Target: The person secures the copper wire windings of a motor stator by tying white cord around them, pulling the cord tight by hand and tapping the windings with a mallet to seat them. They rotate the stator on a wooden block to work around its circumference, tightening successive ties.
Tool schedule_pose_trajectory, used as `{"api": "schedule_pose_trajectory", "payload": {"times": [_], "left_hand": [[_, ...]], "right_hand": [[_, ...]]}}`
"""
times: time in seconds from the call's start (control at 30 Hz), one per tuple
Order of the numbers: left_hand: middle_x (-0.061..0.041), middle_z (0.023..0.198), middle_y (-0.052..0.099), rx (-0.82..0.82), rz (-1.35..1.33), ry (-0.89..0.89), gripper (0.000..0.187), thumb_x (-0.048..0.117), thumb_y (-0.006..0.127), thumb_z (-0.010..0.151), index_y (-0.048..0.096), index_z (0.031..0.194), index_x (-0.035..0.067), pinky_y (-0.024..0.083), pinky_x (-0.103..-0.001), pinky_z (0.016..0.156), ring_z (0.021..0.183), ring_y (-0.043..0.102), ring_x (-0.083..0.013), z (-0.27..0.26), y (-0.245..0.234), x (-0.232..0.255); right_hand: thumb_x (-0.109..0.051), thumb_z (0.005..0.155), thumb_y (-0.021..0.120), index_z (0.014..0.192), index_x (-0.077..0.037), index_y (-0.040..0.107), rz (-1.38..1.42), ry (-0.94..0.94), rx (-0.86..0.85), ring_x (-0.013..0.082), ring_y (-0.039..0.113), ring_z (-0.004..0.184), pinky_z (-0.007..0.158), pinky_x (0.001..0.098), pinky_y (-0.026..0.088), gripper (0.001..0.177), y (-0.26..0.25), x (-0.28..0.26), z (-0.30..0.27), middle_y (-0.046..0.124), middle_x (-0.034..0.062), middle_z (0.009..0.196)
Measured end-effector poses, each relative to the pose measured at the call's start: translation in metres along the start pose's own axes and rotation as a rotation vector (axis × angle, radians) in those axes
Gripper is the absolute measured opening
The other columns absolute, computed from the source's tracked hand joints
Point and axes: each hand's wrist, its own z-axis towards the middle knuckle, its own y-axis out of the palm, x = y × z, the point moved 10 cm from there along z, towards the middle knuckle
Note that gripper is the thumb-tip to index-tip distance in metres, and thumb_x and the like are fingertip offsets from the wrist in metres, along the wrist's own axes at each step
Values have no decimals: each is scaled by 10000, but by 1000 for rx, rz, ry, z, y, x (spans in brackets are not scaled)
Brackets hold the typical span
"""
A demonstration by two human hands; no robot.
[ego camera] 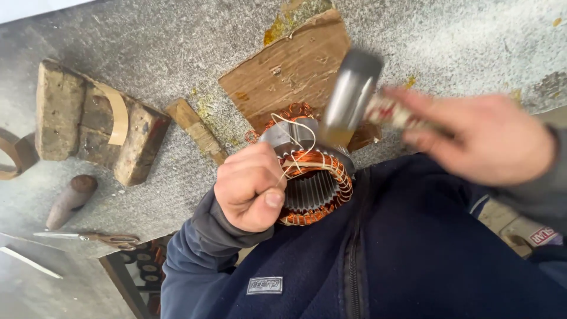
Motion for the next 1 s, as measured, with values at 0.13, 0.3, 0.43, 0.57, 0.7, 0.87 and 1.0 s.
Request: {"api": "schedule_pose_trajectory", "payload": {"times": [0.13, 0.3, 0.43, 0.57, 0.7, 0.87, 1.0], "left_hand": [[-63, 762, 607, 4, -14, 14, 272, 142, 582, 1017, 552, 770, 34, 492, -352, 651, 707, 573, -231, -1, -1, 2], [-56, 745, 596, 34, -20, 12, 280, 143, 587, 1010, 544, 755, 37, 473, -346, 633, 692, 562, -223, -5, 1, 2], [-53, 737, 596, 60, -24, 30, 290, 145, 589, 1010, 542, 746, 36, 469, -358, 644, 679, 557, -218, -5, -2, 2], [-54, 735, 603, 85, -28, 34, 298, 148, 586, 1011, 542, 739, 34, 467, -372, 663, 673, 557, -216, -8, -3, 0], [-56, 708, 594, 166, -45, 42, 316, 165, 590, 1000, 534, 721, 28, 454, -354, 618, 658, 544, -210, -13, -4, -2], [-53, 665, 569, 233, -65, 52, 346, 187, 595, 994, 516, 695, 31, 426, -344, 587, 628, 514, -201, -17, -6, -1], [-50, 646, 544, 295, -88, 59, 363, 196, 606, 994, 494, 688, 37, 408, -336, 581, 618, 490, -195, -20, -4, -2]], "right_hand": [[-306, 958, 638, 1599, -140, 472, 55, 135, 78, 204, 706, 586, 576, 338, 581, 682, 0, 25, -5, 756, 94, 846], [-337, 909, 657, 1541, -164, 506, 56, -8, 4, 213, 650, 471, 485, 351, 548, 673, 1, 6, -4, 764, 96, 861], [-422, 885, 720, 1513, -302, 513, -71, 139, -102, 242, 633, 413, 418, 385, 529, 671, 10, 6, -9, 759, 67, 819], [-401, 843, 761, 1494, -276, 511, -79, 125, -53, 265, 655, 461, 477, 390, 540, 709, 11, 5, -24, 745, 96, 760], [-289, 904, 705, 1499, -159, 548, 66, 148, 256, 238, 666, 544, 555, 352, 551, 629, 22, 20, -52, 713, 110, 767], [-294, 882, 745, 1496, -133, 536, 67, 175, 270, 253, 683, 613, 609, 366, 561, 668, 28, 17, -67, 715, 123, 819], [-219, 954, 675, 1520, -67, 484, 296, 172, 459, 267, 716, 757, 682, 349, 575, 617, 21, 4, -72, 725, 165, 988]]}}
